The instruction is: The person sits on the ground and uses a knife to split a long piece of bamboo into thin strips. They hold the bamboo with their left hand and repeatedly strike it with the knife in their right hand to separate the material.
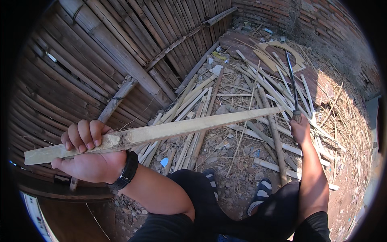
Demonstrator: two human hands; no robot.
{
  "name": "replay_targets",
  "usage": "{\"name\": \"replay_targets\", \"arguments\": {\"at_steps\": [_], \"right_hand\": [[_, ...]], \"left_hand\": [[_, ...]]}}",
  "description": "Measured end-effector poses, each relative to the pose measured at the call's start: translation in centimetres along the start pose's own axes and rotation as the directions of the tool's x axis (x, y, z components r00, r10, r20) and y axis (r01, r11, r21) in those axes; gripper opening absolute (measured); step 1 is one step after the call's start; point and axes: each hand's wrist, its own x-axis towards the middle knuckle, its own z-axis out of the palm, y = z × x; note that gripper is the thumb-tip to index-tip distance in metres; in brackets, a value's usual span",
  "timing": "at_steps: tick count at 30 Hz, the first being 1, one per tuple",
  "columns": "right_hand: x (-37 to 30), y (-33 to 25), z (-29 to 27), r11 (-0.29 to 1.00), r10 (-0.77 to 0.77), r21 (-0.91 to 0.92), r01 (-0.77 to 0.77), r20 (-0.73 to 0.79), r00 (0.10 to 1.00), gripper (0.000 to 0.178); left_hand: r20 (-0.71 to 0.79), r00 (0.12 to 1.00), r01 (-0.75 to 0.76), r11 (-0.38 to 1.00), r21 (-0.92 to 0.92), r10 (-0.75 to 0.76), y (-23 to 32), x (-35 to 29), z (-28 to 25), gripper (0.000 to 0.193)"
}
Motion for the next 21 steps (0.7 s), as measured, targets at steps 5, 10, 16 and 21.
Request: {"name": "replay_targets", "arguments": {"at_steps": [5, 10, 16, 21], "right_hand": [[-7.5, -8.0, 6.8, 0.947, -0.109, -0.192, 0.258, 0.563, 0.819, 0.040], [-13.0, -7.6, 13.6, 0.970, -0.126, -0.075, 0.230, 0.656, 0.744, 0.038], [-15.0, -1.8, 18.3, 0.899, 0.419, -0.146, -0.413, 0.563, 0.712, 0.037], [-17.0, -5.6, 19.9, 0.963, 0.202, 0.019, -0.268, 0.605, 0.770, 0.039]], "left_hand": [[-0.142, 0.990, 0.014, 0.987, 0.160, 0.009, -4.1, -0.9, 1.1, 0.064], [-0.240, 0.971, 0.094, 0.933, 0.348, -0.008, -6.8, -1.0, 0.5, 0.064], [-0.288, 0.955, 0.201, 0.878, 0.434, -0.076, -8.2, -0.9, -0.2, 0.066], [-0.301, 0.950, 0.211, 0.874, 0.437, -0.079, -8.8, -1.1, -1.4, 0.065]]}}
